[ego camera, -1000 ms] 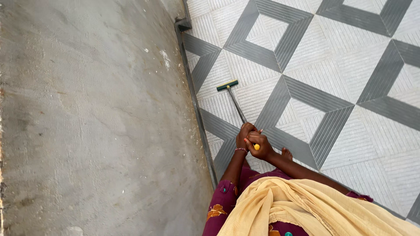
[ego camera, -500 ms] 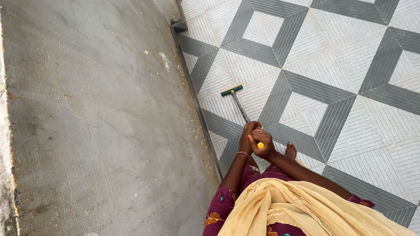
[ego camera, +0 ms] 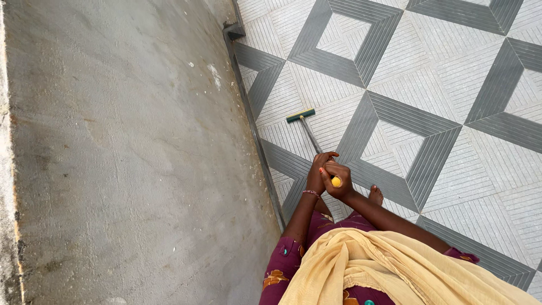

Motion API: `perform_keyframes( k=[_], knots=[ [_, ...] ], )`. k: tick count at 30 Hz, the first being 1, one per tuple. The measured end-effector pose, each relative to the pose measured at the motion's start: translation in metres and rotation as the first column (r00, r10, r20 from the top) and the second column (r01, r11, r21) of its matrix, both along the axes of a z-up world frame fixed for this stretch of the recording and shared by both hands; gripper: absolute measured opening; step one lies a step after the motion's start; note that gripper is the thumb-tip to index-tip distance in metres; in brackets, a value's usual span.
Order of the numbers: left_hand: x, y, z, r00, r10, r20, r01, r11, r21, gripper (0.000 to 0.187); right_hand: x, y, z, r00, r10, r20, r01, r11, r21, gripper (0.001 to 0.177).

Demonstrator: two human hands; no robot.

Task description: The person sweeps a tiled floor with a geometric pattern using a long-handled broom. They move the broom back and forth in a repetitive motion to clean the surface.

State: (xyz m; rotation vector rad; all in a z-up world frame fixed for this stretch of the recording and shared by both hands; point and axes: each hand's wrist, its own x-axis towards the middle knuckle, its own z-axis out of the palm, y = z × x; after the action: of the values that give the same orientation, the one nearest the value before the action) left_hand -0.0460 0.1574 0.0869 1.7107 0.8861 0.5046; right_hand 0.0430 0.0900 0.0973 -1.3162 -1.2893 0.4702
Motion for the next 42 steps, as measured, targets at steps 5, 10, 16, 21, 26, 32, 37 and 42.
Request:
perform_keyframes(
  k=[5, 10, 16, 21, 26, 32, 37, 42],
  knots=[
    [-0.001, 0.011, -0.01, 0.994, -0.03, -0.107, 0.043, 0.991, 0.126, 0.035, 0.001, 0.002, -0.001, 0.994, 0.108, 0.029, -0.108, 0.994, -0.009, 0.023],
    [0.005, 0.003, -0.013, 0.999, -0.002, -0.037, 0.007, 0.988, 0.154, 0.036, 0.014, 0.003, -0.003, 0.998, 0.065, 0.025, -0.066, 0.997, 0.03, 0.025],
    [0.007, 0.014, -0.023, 0.998, 0.009, -0.054, -0.001, 0.99, 0.143, 0.036, 0.015, 0.011, -0.002, 0.991, 0.116, 0.073, -0.111, 0.992, -0.059, 0.023],
    [0.002, 0.015, -0.017, 1.0, -0.001, -0.024, 0.006, 0.98, 0.197, 0.032, 0.013, 0.012, 0.01, 0.993, 0.117, 0.02, -0.117, 0.993, 0.015, 0.022],
    [0.001, 0.006, -0.022, 1.0, 0.024, 0.005, -0.025, 0.971, 0.238, 0.031, 0.015, 0.011, -0.001, 0.982, 0.171, 0.075, -0.171, 0.985, -0.008, 0.028],
    [-0.012, 0.013, -0.026, 1.0, -0.02, -0.023, 0.022, 0.996, 0.088, 0.037, 0.007, 0.011, -0.005, 0.972, 0.215, 0.092, -0.21, 0.976, -0.06, 0.027],
    [-0.01, 0.007, -0.031, 0.998, 0.015, 0.06, -0.027, 0.979, 0.203, 0.034, 0.007, 0.021, -0.014, 0.985, 0.151, 0.088, -0.159, 0.983, 0.096, 0.031],
    [-0.011, 0.027, -0.032, 0.999, 0.044, 0.031, -0.051, 0.967, 0.249, 0.024, 0.001, 0.031, -0.014, 0.971, 0.223, 0.082, -0.214, 0.971, -0.104, 0.022]
  ],
)
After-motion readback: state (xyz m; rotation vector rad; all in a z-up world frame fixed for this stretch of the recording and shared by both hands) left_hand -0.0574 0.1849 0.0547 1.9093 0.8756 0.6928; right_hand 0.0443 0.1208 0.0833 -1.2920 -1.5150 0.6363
